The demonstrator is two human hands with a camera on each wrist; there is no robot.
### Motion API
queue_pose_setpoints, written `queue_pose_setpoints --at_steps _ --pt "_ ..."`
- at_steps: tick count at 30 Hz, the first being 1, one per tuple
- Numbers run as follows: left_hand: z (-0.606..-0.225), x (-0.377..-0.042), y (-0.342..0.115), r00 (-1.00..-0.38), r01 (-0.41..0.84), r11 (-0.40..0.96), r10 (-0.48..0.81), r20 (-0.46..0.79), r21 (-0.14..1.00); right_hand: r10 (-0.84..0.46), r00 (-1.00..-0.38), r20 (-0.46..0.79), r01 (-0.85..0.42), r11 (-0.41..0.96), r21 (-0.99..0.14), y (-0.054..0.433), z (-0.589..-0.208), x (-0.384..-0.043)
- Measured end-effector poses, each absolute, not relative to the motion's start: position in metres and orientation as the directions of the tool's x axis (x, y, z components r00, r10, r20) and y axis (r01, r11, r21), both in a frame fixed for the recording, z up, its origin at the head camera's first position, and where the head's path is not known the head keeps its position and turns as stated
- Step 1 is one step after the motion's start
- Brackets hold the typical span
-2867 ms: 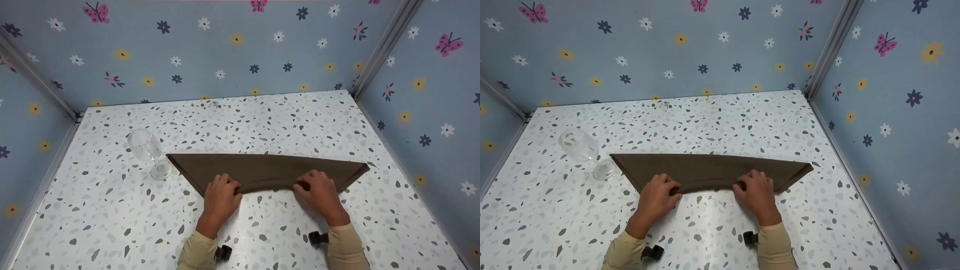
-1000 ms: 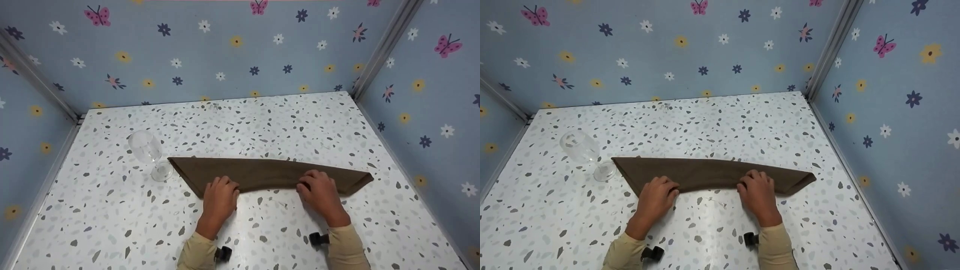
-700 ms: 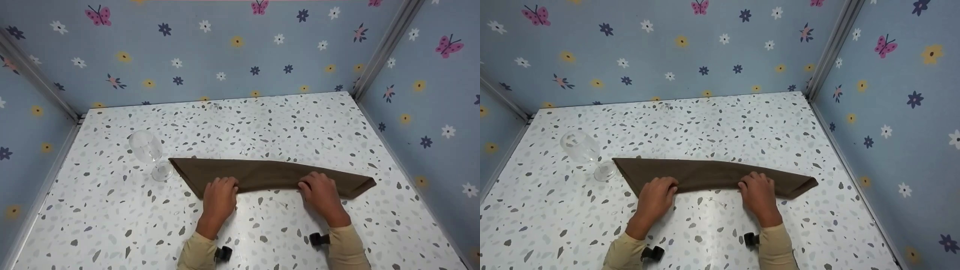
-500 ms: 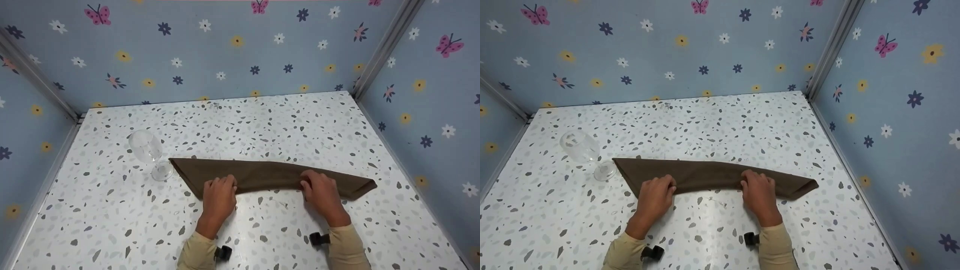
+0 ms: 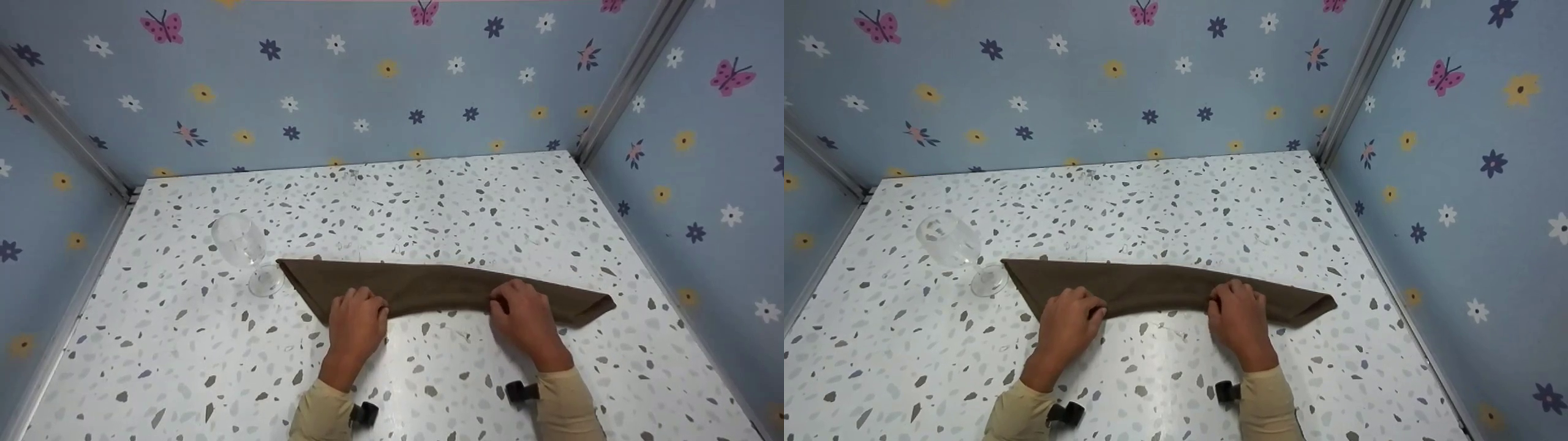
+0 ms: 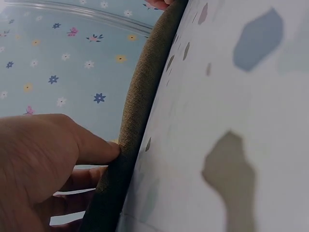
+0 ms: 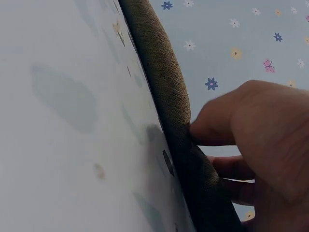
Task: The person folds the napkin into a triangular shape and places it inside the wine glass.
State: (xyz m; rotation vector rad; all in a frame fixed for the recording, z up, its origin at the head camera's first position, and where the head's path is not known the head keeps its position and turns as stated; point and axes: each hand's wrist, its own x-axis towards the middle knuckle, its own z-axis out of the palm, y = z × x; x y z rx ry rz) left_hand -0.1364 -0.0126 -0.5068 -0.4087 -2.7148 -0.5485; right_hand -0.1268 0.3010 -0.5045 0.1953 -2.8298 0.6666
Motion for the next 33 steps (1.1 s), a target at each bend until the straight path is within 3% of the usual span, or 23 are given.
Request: queue_pose_setpoints --at_steps 23,33 --pt "-0.5109 -0.1371 -0.0146 -0.898 0.372 0.881 0.261 0.355 0.294 -0.120 -0.966 0.230 -0.209 0.884 -0.417 0.3028 -0.5038 -0.1259" --pt "-0.5094 -0.1373 -0.0145 -0.905 0.369 0.857 0.244 0.348 0.360 -0.121 -0.967 0.225 -0.210 0.879 -0.428 0.3034 -0.5043 -0.1279"
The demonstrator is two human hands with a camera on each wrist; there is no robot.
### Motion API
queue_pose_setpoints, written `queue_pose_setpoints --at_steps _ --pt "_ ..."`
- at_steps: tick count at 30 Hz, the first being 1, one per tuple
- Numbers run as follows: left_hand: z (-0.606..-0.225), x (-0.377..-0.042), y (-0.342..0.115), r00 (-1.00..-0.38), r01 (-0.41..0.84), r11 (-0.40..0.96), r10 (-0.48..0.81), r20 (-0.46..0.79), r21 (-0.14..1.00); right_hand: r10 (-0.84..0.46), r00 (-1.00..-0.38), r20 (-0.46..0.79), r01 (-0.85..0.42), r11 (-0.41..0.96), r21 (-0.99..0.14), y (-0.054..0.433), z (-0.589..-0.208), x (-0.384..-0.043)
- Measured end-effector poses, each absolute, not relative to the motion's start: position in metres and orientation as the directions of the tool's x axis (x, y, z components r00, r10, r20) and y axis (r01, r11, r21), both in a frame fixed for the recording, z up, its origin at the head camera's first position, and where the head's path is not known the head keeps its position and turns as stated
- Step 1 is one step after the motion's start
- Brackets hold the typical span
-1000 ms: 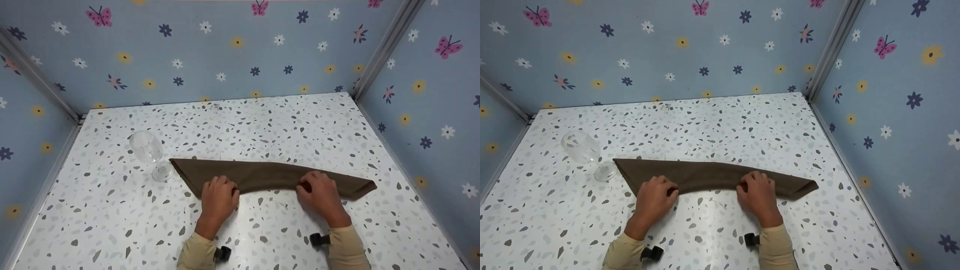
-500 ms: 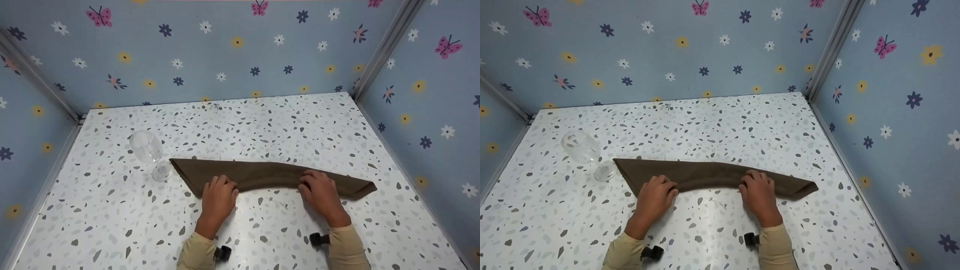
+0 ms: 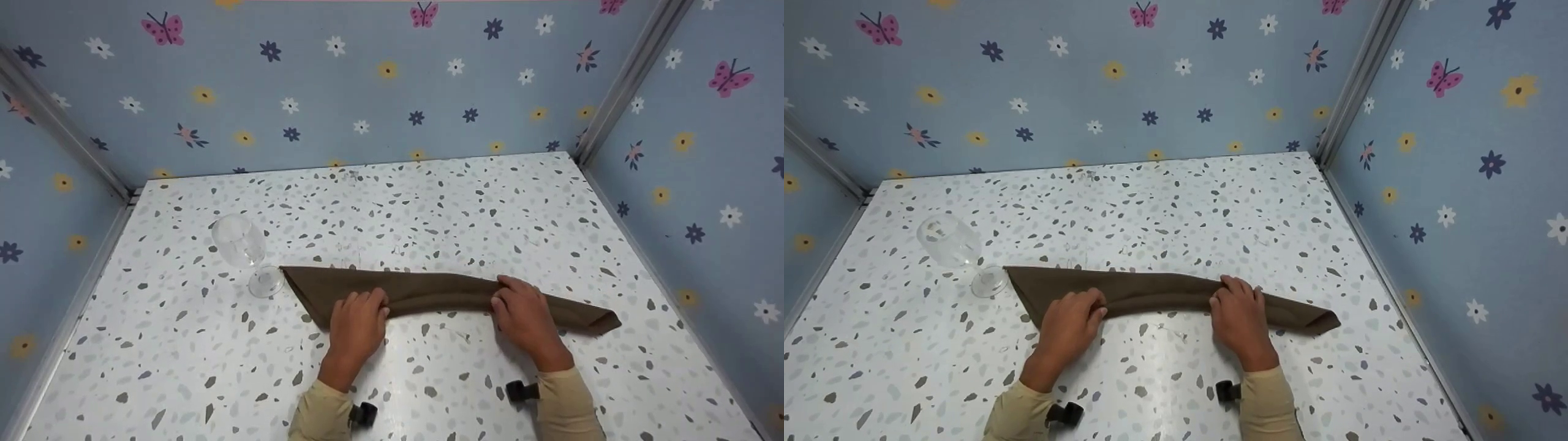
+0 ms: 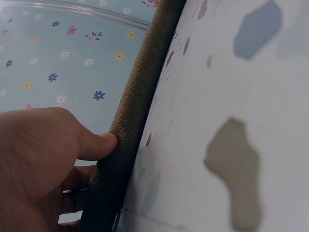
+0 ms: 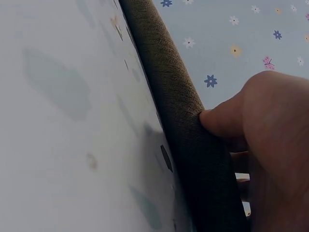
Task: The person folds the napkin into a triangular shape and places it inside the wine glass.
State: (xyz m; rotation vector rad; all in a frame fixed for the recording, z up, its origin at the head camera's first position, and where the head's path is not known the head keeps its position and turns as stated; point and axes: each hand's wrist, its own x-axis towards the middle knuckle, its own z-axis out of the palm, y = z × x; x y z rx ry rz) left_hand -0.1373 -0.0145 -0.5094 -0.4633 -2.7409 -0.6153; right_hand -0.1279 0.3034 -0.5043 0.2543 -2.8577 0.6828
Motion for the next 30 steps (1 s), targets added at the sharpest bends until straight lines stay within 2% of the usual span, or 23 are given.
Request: queue_pose_setpoints --at_steps 6,15,25,30 --pt "-0.5087 -0.1371 -0.0147 -0.896 0.375 0.839 0.218 0.388 0.395 -0.090 -0.976 0.198 -0.171 0.880 -0.443 0.3010 -0.5013 -0.1278" --pt "-0.5093 -0.1381 -0.0121 -0.873 0.391 0.842 0.212 0.438 0.372 -0.051 -0.974 0.219 -0.149 0.874 -0.462 0.2994 -0.5036 -0.1293" --pt "-0.5060 -0.1376 -0.0118 -0.895 0.348 0.865 0.192 0.403 0.361 -0.076 -0.960 0.269 -0.190 0.883 -0.429 0.3018 -0.5042 -0.1310" --pt "-0.5065 -0.1365 -0.0133 -0.898 0.354 0.872 0.216 0.383 0.337 -0.091 -0.971 0.221 -0.185 0.873 -0.451 0.3038 -0.5033 -0.1277"
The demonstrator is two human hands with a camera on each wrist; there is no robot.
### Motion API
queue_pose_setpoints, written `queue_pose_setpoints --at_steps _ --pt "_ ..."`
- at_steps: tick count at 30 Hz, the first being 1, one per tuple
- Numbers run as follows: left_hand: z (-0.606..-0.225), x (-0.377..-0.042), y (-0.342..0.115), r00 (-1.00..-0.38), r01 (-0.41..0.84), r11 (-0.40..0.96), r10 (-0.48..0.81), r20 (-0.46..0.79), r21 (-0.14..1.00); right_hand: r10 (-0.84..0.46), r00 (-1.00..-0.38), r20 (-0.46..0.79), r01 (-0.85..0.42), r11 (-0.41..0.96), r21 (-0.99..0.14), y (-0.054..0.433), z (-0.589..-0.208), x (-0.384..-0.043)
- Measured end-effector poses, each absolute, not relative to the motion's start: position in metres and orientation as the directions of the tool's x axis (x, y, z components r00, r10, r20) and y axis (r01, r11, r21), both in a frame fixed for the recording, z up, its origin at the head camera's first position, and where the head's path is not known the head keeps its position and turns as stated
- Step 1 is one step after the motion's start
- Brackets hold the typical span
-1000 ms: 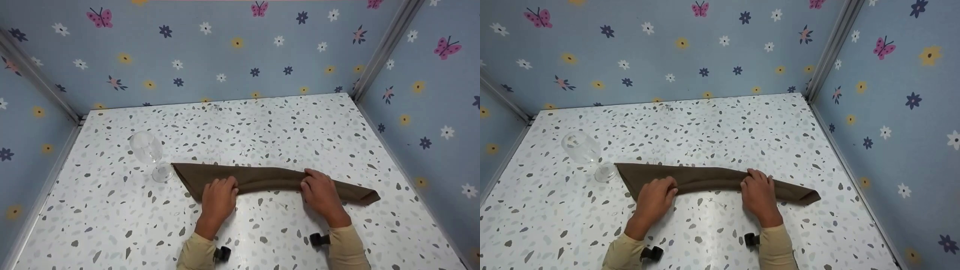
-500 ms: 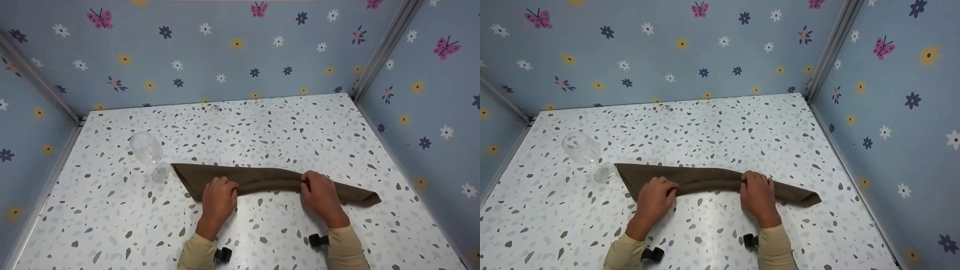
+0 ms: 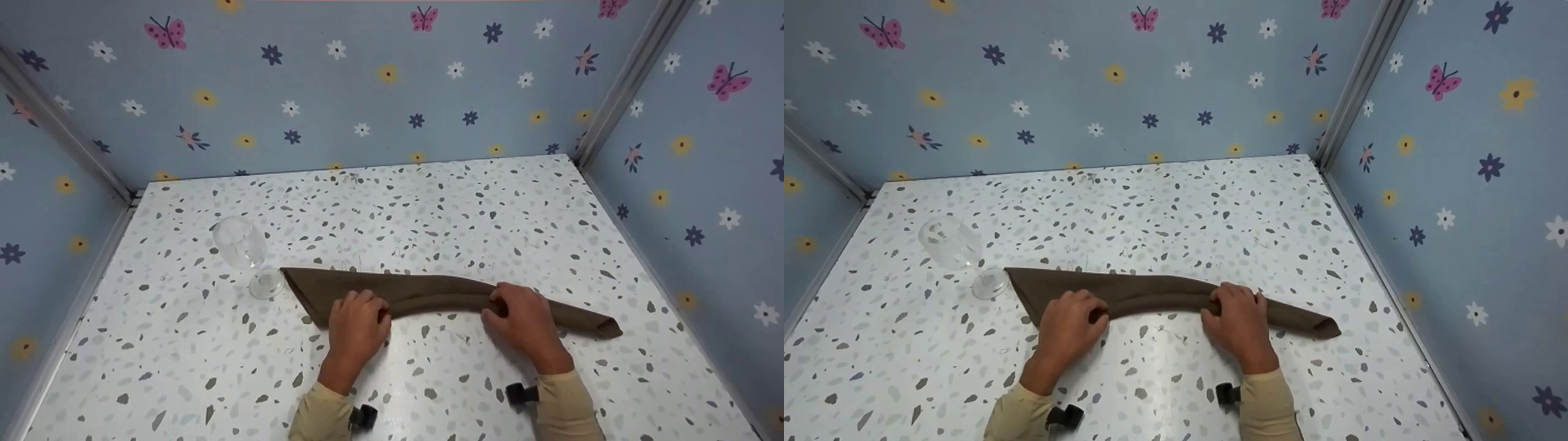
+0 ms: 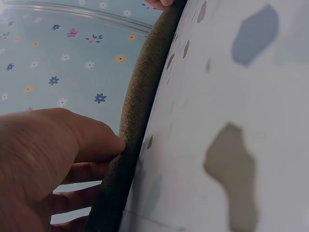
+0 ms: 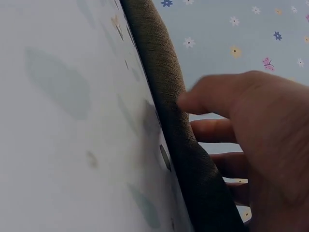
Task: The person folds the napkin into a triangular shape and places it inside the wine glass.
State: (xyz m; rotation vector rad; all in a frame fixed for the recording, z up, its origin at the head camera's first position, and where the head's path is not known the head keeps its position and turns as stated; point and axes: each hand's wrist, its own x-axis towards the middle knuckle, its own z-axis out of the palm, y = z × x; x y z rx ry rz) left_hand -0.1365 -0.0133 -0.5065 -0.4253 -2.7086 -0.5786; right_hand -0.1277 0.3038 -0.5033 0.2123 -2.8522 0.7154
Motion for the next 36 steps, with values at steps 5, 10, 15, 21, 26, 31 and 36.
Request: queue_pose_setpoints --at_steps 5,10,15,21,26,31,36 --pt "-0.5104 -0.1366 -0.0145 -0.887 0.373 0.873 0.236 0.397 0.314 -0.101 -0.977 0.190 -0.177 0.879 -0.443 0.3042 -0.5033 -0.1259" --pt "-0.5113 -0.1369 -0.0149 -0.891 0.366 0.866 0.223 0.395 0.339 -0.104 -0.975 0.194 -0.181 0.881 -0.437 0.3040 -0.5035 -0.1259" --pt "-0.5108 -0.1354 -0.0144 -0.907 0.345 0.869 0.211 0.366 0.354 -0.095 -0.971 0.219 -0.185 0.877 -0.442 0.3026 -0.5033 -0.1255" --pt "-0.5107 -0.1360 -0.0142 -0.914 0.341 0.869 0.217 0.342 0.358 -0.070 -0.969 0.236 -0.173 0.875 -0.453 0.3015 -0.5034 -0.1265" --pt "-0.5109 -0.1367 -0.0151 -0.915 0.343 0.864 0.220 0.337 0.368 -0.063 -0.966 0.250 -0.171 0.880 -0.443 0.3006 -0.5035 -0.1271" --pt "-0.5101 -0.1369 -0.0158 -0.907 0.358 0.854 0.222 0.358 0.377 -0.055 -0.966 0.251 -0.166 0.880 -0.445 0.2999 -0.5024 -0.1269" --pt "-0.5091 -0.1372 -0.0165 -0.903 0.363 0.841 0.211 0.375 0.402 -0.047 -0.972 0.232 -0.148 0.886 -0.440 0.2996 -0.5018 -0.1272"
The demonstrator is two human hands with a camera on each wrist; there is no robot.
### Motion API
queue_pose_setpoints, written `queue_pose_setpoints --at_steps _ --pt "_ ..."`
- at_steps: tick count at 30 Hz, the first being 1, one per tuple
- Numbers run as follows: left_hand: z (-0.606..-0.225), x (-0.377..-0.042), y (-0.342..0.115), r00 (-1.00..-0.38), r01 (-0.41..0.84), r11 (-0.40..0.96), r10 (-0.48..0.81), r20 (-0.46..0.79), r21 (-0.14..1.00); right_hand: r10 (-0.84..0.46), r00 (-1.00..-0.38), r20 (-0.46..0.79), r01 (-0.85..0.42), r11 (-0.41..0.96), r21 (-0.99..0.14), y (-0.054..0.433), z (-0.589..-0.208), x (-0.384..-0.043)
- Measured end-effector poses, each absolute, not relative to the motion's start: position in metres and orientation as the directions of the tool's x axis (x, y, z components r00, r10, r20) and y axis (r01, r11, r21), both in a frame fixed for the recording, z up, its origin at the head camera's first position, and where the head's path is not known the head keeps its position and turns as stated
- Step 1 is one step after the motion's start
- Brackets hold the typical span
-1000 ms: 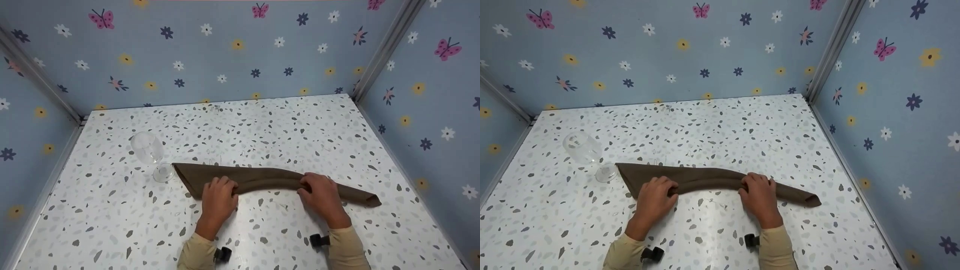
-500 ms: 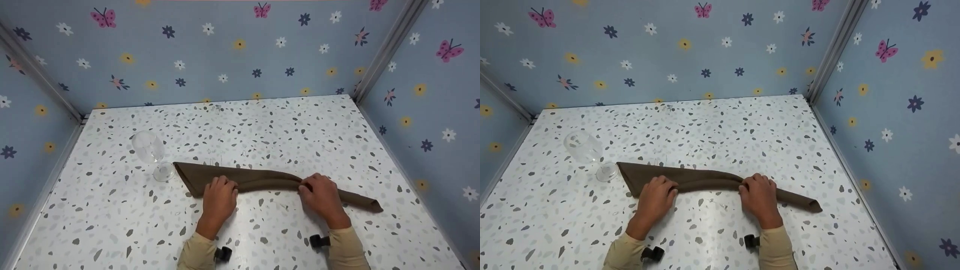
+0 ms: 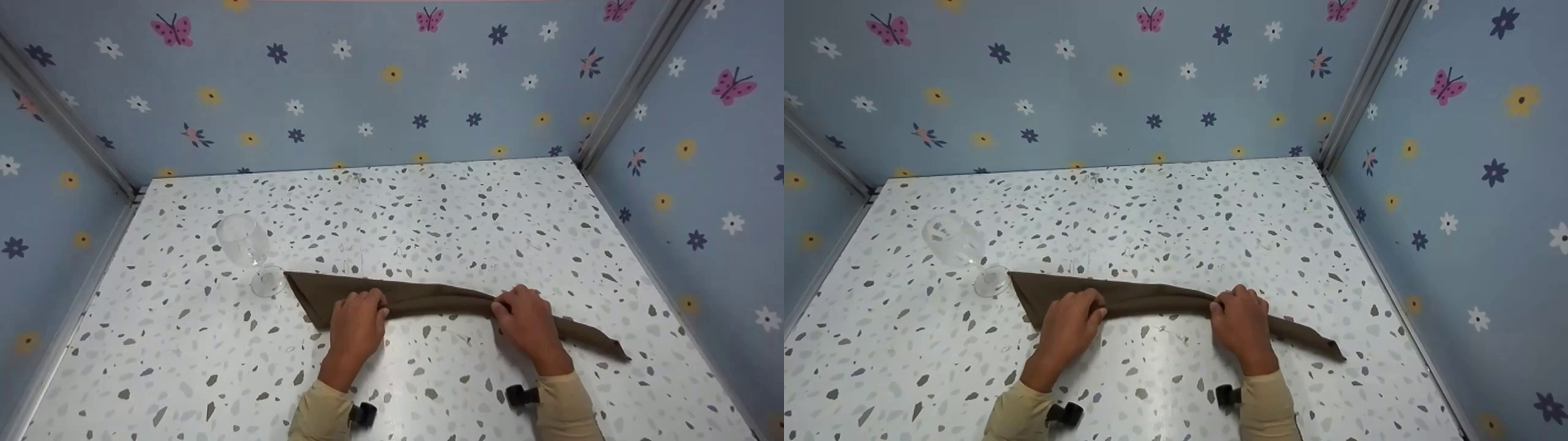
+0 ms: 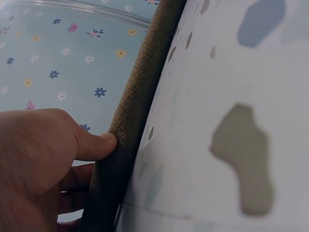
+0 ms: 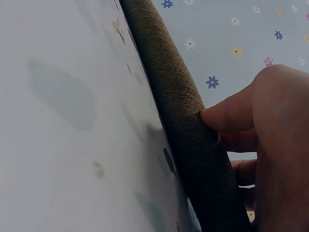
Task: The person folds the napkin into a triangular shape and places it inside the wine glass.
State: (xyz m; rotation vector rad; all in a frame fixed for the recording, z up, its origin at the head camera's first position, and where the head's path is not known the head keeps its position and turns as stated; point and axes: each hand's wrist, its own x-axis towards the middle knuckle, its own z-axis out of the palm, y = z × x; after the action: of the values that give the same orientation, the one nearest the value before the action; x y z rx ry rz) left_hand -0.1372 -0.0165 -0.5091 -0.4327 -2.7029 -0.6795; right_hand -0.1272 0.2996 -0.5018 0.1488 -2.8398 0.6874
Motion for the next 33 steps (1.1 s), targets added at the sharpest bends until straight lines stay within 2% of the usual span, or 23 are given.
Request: queue_pose_setpoints --at_steps 7,21,26,33 --pt "-0.5097 -0.1377 -0.0181 -0.899 0.355 0.845 0.192 0.395 0.399 -0.018 -0.981 0.191 -0.103 0.888 -0.447 0.2989 -0.5031 -0.1293" --pt "-0.5105 -0.1401 -0.0143 -0.886 0.351 0.863 0.180 0.427 0.364 -0.033 -0.961 0.274 -0.159 0.878 -0.451 0.2997 -0.5057 -0.1287" --pt "-0.5101 -0.1384 -0.0145 -0.868 0.358 0.885 0.196 0.457 0.299 -0.053 -0.952 0.302 -0.187 0.881 -0.434 0.3010 -0.5064 -0.1270" --pt "-0.5102 -0.1358 -0.0156 -0.880 0.355 0.891 0.217 0.423 0.283 -0.077 -0.968 0.238 -0.173 0.892 -0.418 0.3028 -0.5036 -0.1265"
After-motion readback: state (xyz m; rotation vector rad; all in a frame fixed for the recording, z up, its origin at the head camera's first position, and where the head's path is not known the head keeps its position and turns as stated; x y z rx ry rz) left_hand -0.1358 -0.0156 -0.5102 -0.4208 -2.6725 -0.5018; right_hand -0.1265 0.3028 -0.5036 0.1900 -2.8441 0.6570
